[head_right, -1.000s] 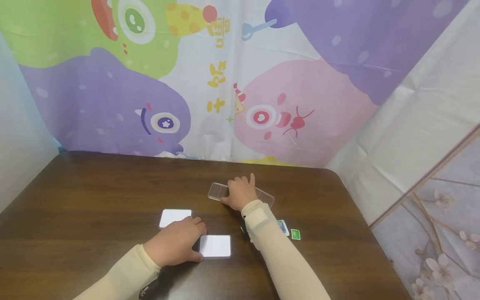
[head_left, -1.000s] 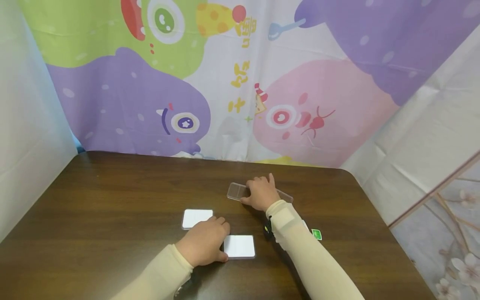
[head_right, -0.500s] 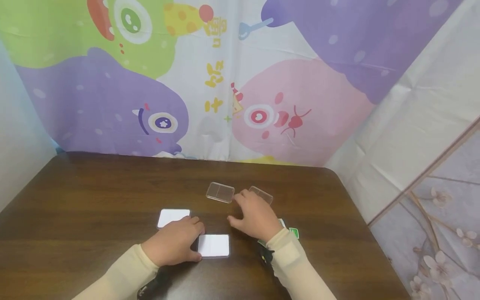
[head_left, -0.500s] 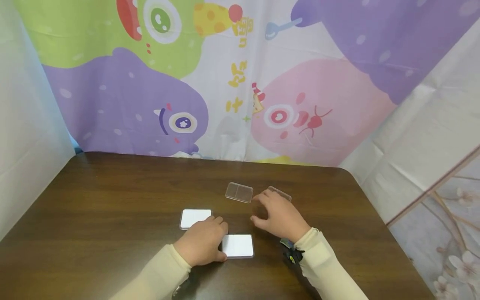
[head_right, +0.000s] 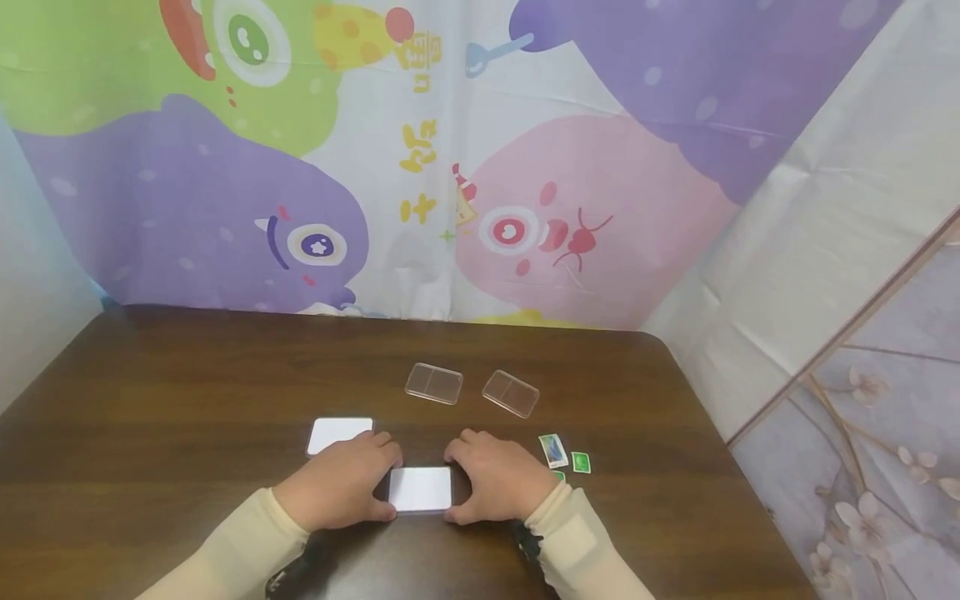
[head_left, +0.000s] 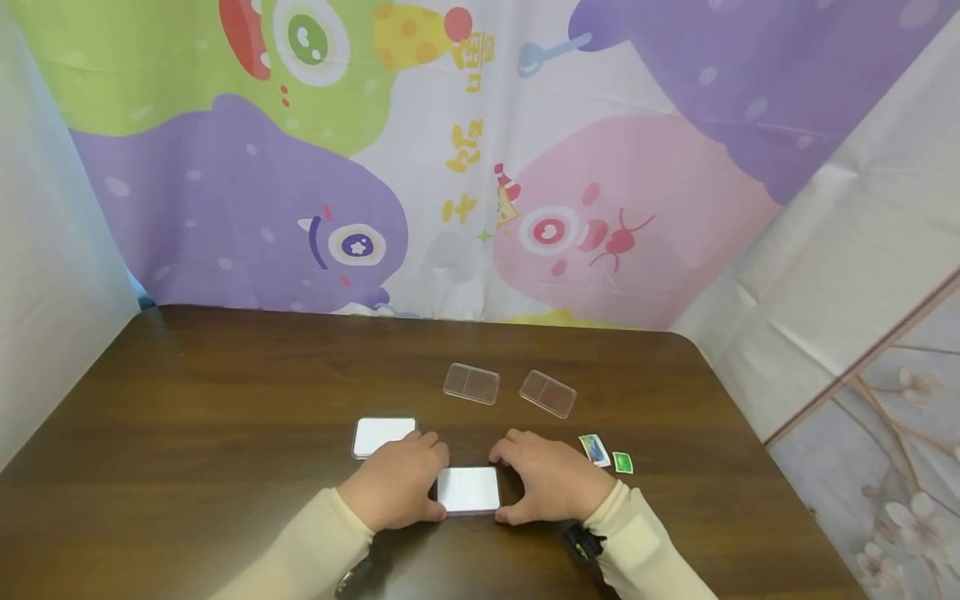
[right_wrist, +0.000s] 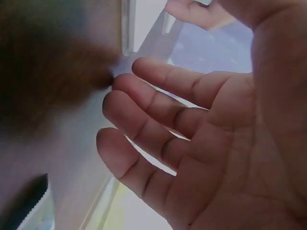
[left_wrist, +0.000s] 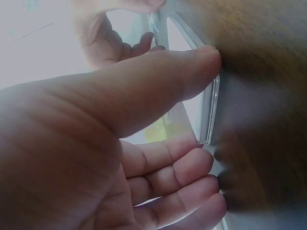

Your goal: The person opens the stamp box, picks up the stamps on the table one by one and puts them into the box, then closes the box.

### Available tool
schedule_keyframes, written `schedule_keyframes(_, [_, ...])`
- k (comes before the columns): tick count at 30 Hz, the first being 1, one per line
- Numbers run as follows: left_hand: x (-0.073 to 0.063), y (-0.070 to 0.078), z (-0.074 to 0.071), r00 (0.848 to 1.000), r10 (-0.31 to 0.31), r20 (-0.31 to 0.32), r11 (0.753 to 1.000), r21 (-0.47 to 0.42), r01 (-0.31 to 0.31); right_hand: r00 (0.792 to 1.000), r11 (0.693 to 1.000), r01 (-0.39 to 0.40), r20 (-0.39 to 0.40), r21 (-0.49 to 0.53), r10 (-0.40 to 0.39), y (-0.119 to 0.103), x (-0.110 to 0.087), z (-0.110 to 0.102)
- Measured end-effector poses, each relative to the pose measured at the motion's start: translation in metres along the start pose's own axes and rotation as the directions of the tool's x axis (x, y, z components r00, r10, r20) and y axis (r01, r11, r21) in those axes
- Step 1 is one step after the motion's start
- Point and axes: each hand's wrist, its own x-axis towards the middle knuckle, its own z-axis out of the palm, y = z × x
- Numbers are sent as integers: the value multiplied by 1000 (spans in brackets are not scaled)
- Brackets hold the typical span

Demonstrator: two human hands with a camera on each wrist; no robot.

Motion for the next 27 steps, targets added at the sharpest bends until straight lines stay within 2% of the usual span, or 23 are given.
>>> schedule_keyframes(22, [0, 2, 3, 1000, 12, -18, 1000, -3, -12, 1000, 999, 27, -5, -44, -27, -2, 0, 3])
schedule_keyframes(27, [0, -1, -4, 1000, 18, 0, 998, -59, -18, 999, 998, 29, -15, -57, -30, -2, 2, 3])
